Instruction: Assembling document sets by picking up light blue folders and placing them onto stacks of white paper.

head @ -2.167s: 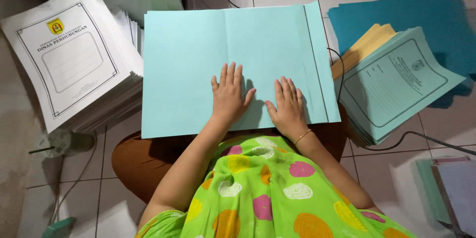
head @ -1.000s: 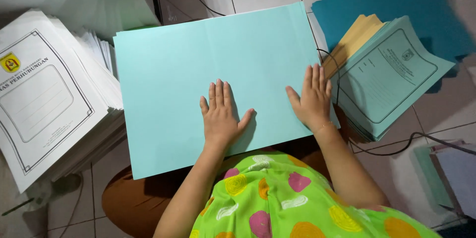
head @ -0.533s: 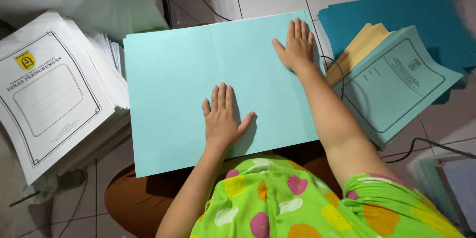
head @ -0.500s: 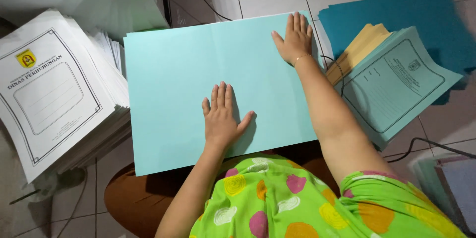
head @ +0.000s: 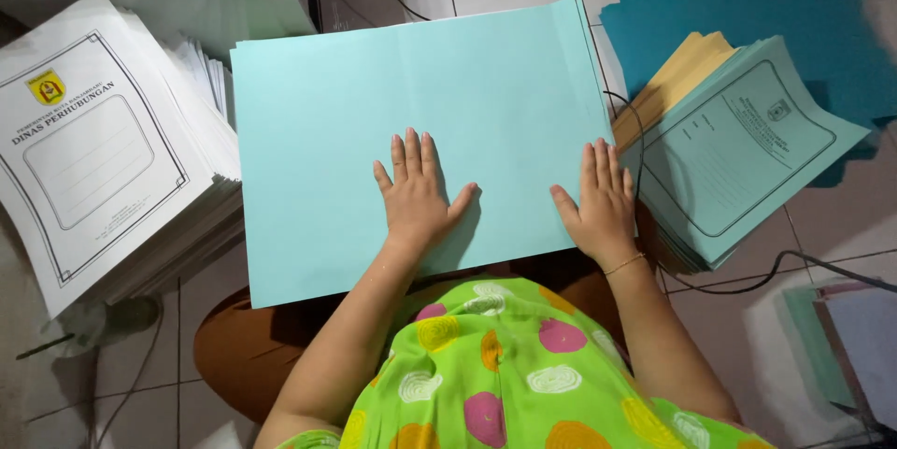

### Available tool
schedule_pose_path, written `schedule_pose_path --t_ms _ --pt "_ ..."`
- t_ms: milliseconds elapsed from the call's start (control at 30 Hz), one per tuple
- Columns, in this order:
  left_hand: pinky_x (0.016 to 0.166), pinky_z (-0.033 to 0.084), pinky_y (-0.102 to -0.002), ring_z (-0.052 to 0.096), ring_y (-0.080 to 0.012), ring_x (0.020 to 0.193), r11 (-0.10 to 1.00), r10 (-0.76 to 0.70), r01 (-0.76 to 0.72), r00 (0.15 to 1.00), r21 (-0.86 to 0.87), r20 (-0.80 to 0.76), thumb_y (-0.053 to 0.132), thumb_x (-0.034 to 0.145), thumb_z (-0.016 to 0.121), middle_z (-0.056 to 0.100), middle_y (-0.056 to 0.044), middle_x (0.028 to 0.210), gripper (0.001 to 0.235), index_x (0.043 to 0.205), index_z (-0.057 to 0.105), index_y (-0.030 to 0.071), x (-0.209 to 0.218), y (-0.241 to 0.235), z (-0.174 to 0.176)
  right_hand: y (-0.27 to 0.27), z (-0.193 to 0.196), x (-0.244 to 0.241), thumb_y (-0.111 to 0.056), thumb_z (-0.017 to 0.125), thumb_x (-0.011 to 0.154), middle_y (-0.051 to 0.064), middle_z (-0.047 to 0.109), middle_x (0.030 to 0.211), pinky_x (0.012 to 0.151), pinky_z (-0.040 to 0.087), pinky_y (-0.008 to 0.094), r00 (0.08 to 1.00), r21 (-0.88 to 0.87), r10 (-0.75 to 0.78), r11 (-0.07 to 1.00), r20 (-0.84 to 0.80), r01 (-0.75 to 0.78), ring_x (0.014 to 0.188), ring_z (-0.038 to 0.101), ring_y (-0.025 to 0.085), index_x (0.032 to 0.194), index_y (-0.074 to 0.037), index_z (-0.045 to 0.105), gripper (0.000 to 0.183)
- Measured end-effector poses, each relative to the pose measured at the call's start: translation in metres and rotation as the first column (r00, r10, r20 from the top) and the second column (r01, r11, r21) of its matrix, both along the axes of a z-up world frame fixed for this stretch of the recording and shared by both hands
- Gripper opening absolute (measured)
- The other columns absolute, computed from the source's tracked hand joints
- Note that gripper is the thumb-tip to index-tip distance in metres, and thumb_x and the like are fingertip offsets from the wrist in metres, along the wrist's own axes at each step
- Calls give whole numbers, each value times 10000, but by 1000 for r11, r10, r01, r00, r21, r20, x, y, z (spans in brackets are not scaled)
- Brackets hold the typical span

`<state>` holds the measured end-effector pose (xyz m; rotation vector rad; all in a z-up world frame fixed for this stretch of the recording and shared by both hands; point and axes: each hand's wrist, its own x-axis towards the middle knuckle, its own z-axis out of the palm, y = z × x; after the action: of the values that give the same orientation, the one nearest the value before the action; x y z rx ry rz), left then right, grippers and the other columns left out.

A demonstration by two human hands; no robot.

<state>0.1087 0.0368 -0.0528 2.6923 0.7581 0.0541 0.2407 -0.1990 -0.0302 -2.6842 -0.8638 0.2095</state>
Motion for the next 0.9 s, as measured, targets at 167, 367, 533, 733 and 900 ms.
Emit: schedule_pose_path --t_ms 167,367,533,733,900 --pt "1192 116 -676 112 -394 1574 997 -6 5 1000 72 20 770 905 405 180 -211 1690 1038 1626 224 45 67 60 0 1 -18 7 -607 370 1006 202 202 1684 1168 206 609 989 -46 12 999 148 -5 1554 164 359 1607 -39 248 835" --pt "1215 122 -641 116 -329 1582 988 53 -57 998 144 29 758 982 288 179 -151 1704 947 1635 236 74 151 141 -27 6 -19 5 -616 349 1005 130 198 1699 1077 304 673 989 -47 -48 997 143 56 1564 146 309 1616 -103 253 804" --pt "1219 149 -614 145 -349 1575 984 2 -8 999 176 34 684 1014 295 201 -178 1694 880 1630 246 56 126 112 -35 6 -28 7 -597 377 999 121 251 1685 1019 368 679 977 -26 -72 997 200 79 1553 202 303 1605 -109 291 783" --pt "1230 125 -581 127 -378 1572 982 -141 138 990 126 12 651 996 326 184 -221 1688 893 1627 209 30 24 5 -9 12 -36 7 -564 375 1013 131 303 1665 966 415 646 954 4 -102 994 282 105 1534 260 305 1594 -102 327 743" --pt "1233 64 -588 84 -379 1578 985 -157 156 987 74 14 687 991 308 144 -223 1696 922 1635 183 39 28 7 -8 12 -35 1 -579 376 1007 170 295 1662 962 411 653 949 15 -82 997 305 81 1529 261 342 1590 -68 324 777"
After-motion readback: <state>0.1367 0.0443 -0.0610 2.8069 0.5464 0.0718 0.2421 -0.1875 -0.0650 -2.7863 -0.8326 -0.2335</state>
